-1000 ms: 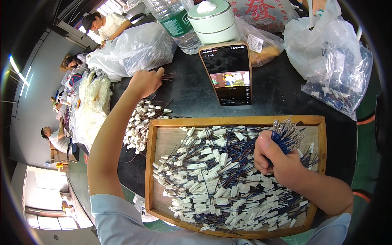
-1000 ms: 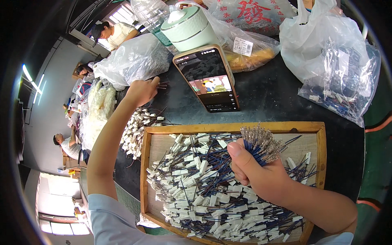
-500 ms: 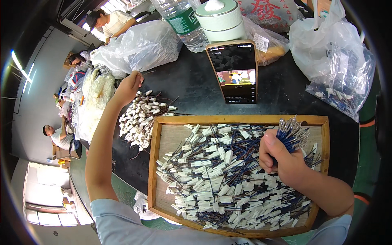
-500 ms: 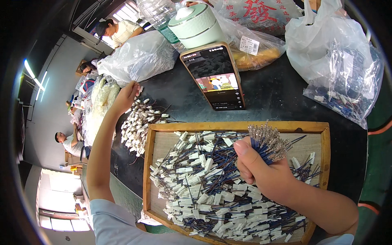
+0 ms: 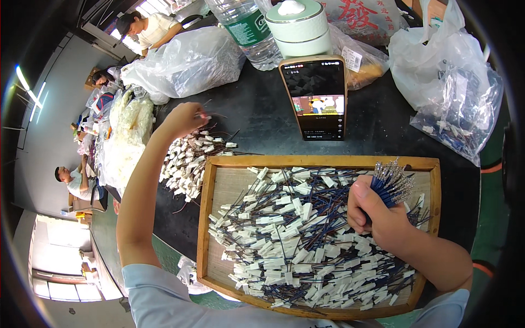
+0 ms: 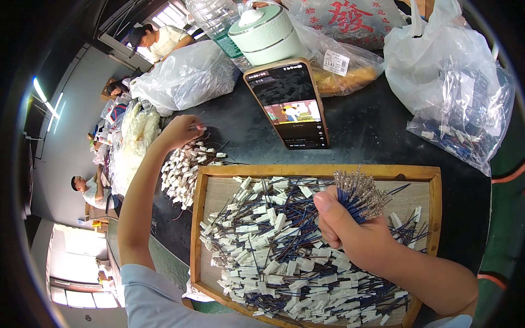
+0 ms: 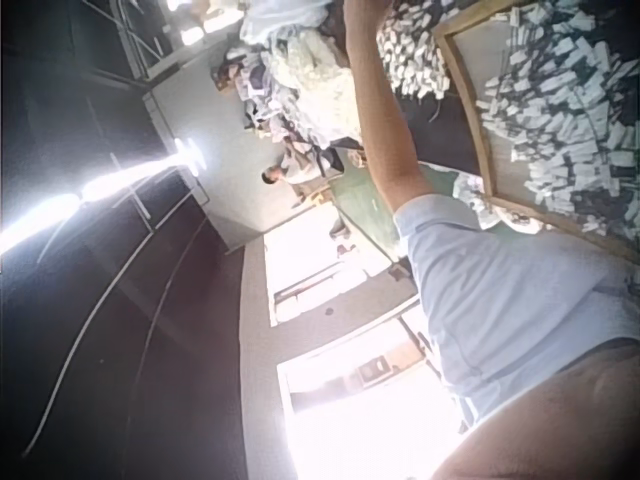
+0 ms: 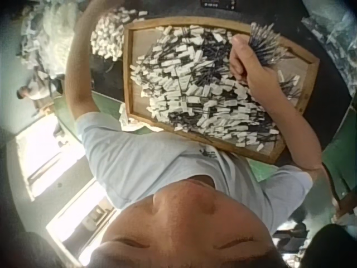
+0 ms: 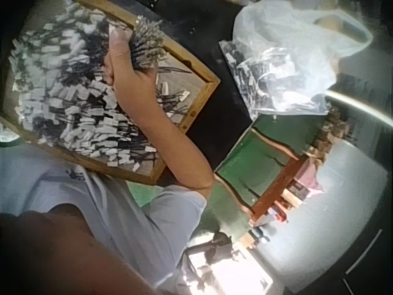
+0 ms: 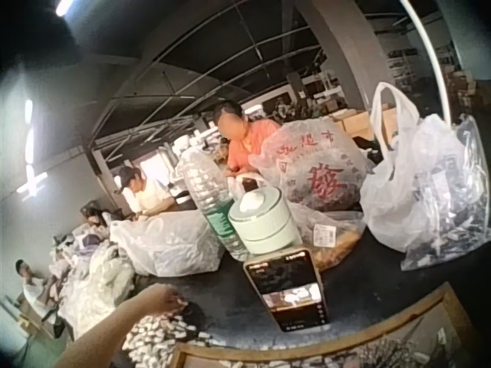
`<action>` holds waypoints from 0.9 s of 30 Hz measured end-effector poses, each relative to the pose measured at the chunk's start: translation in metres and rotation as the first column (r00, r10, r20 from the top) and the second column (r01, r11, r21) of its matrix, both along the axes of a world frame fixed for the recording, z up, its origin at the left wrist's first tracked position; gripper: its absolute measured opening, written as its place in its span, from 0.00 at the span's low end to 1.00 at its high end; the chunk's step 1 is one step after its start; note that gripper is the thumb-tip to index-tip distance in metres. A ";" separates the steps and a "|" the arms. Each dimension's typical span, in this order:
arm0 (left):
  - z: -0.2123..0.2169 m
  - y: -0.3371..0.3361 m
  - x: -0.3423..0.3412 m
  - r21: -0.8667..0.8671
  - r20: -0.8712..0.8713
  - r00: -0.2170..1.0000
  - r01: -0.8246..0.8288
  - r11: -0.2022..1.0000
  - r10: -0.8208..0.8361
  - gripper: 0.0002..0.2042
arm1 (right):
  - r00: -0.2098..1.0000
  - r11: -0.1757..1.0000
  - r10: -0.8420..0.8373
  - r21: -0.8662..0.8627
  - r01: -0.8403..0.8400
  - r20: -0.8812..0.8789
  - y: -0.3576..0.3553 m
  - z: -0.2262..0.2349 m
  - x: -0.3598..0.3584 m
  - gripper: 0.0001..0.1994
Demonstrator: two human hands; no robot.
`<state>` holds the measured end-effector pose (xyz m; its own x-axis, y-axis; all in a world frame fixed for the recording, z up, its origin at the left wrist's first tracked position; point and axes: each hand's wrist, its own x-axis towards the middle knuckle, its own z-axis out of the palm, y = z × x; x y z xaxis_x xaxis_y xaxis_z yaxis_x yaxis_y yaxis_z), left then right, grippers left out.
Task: The person inserts wires into white plastic connectors by hand at an assembly station.
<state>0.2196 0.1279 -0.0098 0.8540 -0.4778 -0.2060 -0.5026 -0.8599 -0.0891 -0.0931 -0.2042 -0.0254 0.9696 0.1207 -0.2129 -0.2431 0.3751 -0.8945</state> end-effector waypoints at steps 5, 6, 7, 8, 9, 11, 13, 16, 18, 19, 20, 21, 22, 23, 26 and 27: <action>-0.001 -0.053 -0.027 -0.392 -0.240 0.933 0.159 0.906 -0.267 0.08 | 1.000 0.996 -0.015 0.087 0.016 -0.016 -0.001 -0.002 0.000 0.11; -0.004 -0.054 -0.027 -0.508 -0.263 0.901 0.175 0.843 -0.345 0.08 | 1.000 0.996 -0.015 0.088 0.016 -0.015 -0.002 -0.002 0.000 0.11; -0.004 -0.054 -0.026 -0.533 -0.290 0.900 0.131 0.836 -0.326 0.08 | 1.000 0.997 0.011 0.081 -0.011 -0.007 -0.002 -0.002 0.000 0.12; -0.002 -0.057 -0.025 -0.533 -0.290 0.899 0.132 0.836 -0.328 0.08 | 0.999 0.997 0.036 0.073 -0.036 -0.002 -0.003 -0.002 0.000 0.13; 0.003 -0.060 -0.023 -0.462 -0.177 0.951 0.148 0.874 -0.255 0.10 | 0.999 0.997 0.035 0.074 -0.035 -0.002 -0.003 -0.002 0.000 0.13; 0.011 -0.068 -0.026 -0.388 -0.055 0.980 0.154 0.909 -0.189 0.13 | 0.999 0.998 0.034 0.060 -0.034 0.001 -0.003 -0.002 0.001 0.14; 0.012 -0.083 -0.034 -0.002 0.184 0.983 0.028 1.000 -0.027 0.20 | 1.000 0.998 0.024 0.059 -0.024 -0.003 -0.003 -0.004 0.001 0.14; 0.003 -0.086 -0.034 0.039 0.063 0.986 -0.159 0.987 0.156 0.24 | 1.000 0.999 0.014 0.051 -0.013 -0.013 -0.002 0.000 -0.001 0.14; -0.006 -0.084 -0.034 -0.018 0.037 0.996 -0.083 0.996 0.084 0.23 | 1.000 0.999 0.013 0.042 -0.012 -0.020 -0.002 0.001 -0.001 0.13; -0.008 -0.082 -0.034 -0.078 0.013 1.000 -0.006 0.997 0.007 0.22 | 1.000 0.998 0.016 0.057 -0.016 -0.009 -0.002 0.000 -0.002 0.13; -0.007 -0.082 -0.035 -0.078 0.012 1.000 -0.006 0.997 0.007 0.22 | 1.000 0.997 0.015 0.072 -0.015 -0.001 -0.003 -0.002 -0.002 0.12; -0.003 -0.083 -0.038 -0.124 -0.086 0.995 0.048 0.991 -0.059 0.20 | 1.000 0.997 0.017 0.071 -0.016 -0.002 -0.003 -0.004 -0.001 0.12; -0.001 -0.081 -0.039 -0.174 -0.181 0.975 0.096 0.980 -0.128 0.19 | 1.000 0.996 0.010 0.084 -0.011 0.013 -0.003 -0.006 -0.001 0.12; -0.001 -0.076 -0.039 -0.173 -0.178 0.977 0.085 0.981 -0.116 0.19 | 0.999 0.995 0.012 0.100 -0.015 0.030 -0.002 -0.006 0.000 0.12; 0.005 -0.055 -0.042 -0.418 -0.113 0.983 0.085 0.905 -0.144 0.16 | 0.999 0.995 -0.023 0.097 0.025 -0.025 -0.002 -0.003 -0.002 0.11; 0.018 -0.047 -0.049 -0.559 -0.355 0.935 -0.206 0.803 -0.007 0.15 | 0.998 0.994 -0.040 0.101 0.044 -0.038 -0.001 -0.004 -0.002 0.13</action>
